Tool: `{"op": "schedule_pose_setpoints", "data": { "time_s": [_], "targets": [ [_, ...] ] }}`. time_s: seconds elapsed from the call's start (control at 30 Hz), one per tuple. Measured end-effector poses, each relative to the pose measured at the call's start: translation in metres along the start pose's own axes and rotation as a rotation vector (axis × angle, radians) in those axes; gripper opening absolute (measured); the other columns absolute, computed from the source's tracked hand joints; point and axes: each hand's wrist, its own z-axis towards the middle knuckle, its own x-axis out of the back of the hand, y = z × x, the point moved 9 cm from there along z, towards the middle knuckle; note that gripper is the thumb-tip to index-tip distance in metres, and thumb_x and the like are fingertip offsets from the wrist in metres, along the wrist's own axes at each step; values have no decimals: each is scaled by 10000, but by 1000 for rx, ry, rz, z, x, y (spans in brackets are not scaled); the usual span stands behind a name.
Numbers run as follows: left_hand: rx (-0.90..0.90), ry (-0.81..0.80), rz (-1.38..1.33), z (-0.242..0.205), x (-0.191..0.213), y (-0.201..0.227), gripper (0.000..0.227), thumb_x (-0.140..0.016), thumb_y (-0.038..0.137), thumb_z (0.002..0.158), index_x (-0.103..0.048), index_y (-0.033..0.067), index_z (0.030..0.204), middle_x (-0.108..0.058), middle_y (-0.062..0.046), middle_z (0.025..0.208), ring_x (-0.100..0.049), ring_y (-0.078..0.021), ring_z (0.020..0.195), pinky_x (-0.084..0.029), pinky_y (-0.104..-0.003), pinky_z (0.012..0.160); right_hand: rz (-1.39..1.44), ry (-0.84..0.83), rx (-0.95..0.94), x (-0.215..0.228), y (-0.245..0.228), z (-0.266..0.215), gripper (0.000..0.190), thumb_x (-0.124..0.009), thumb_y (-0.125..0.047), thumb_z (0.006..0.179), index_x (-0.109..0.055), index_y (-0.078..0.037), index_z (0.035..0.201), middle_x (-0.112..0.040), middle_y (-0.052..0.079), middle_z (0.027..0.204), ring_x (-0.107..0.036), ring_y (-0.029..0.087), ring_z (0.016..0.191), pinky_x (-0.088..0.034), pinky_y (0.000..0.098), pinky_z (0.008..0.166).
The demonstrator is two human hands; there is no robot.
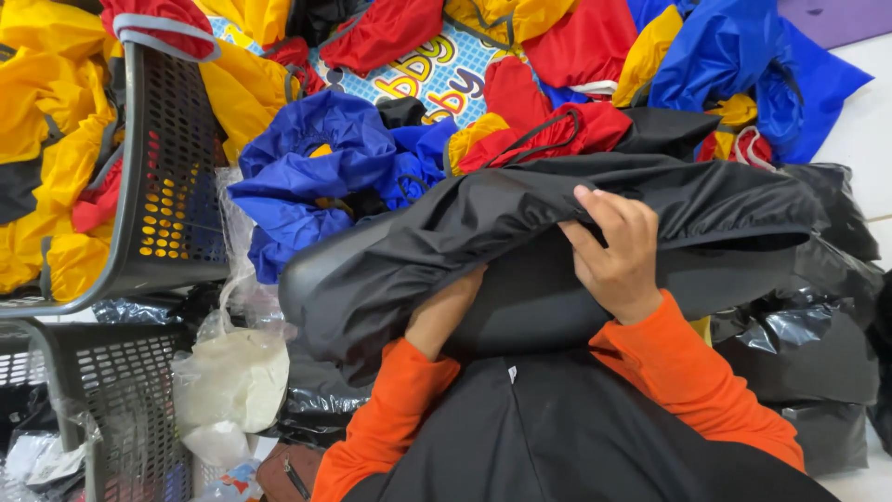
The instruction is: Cleaning a black seat cover with a sponge and trimming loose threads from red and white fabric covers using scissors.
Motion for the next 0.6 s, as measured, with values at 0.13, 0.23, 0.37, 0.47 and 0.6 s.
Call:
{"op": "schedule_pose_setpoints", "data": {
  "time_s": [0.13,0.23,0.37,0.47,0.6],
  "targets": [
    [-76,88,78,-5,10,10,235,-561,221,981,-682,156,1171,-691,-42,1298,-724,-213,1030,-618,-311,749,45,-94,36,6,0,16,182,-567,-47,1059,-742,-79,1021,-681,156,1268,-651,330,1063,-479,425,830],
    [-122,235,6,-9,41,20,156,-585,139,966,-673,116,1094,-649,-48,1247,-681,-232,1029,-598,-295,696,112,-241,45,-4,1,-4,266,-480,-63,1084,-731,-73,996,-710,114,1191,-674,287,996,-507,374,813],
    [-152,408,-35,-28,50,22,175,-603,151,984,-687,130,1137,-671,-35,1198,-693,-177,911,-595,-234,722,80,-316,11,-19,9,-35,175,-609,-184,1018,-711,-92,910,-722,82,1237,-670,273,1123,-467,425,947],
    [-156,486,-55,-34,54,22,169,-617,131,990,-711,125,1130,-692,-36,1193,-710,-166,932,-607,-225,768,26,-356,-3,-25,12,-43,217,-717,-318,936,-704,-103,910,-703,83,1303,-638,300,1209,-430,501,1009],
    [-137,499,82,-36,63,18,141,-582,166,1029,-702,137,1095,-688,-34,1148,-694,-167,910,-577,-237,706,5,-355,6,-36,19,-54,106,-759,-159,905,-716,-102,826,-720,68,1251,-643,299,1202,-422,535,1026]
  ]
}}
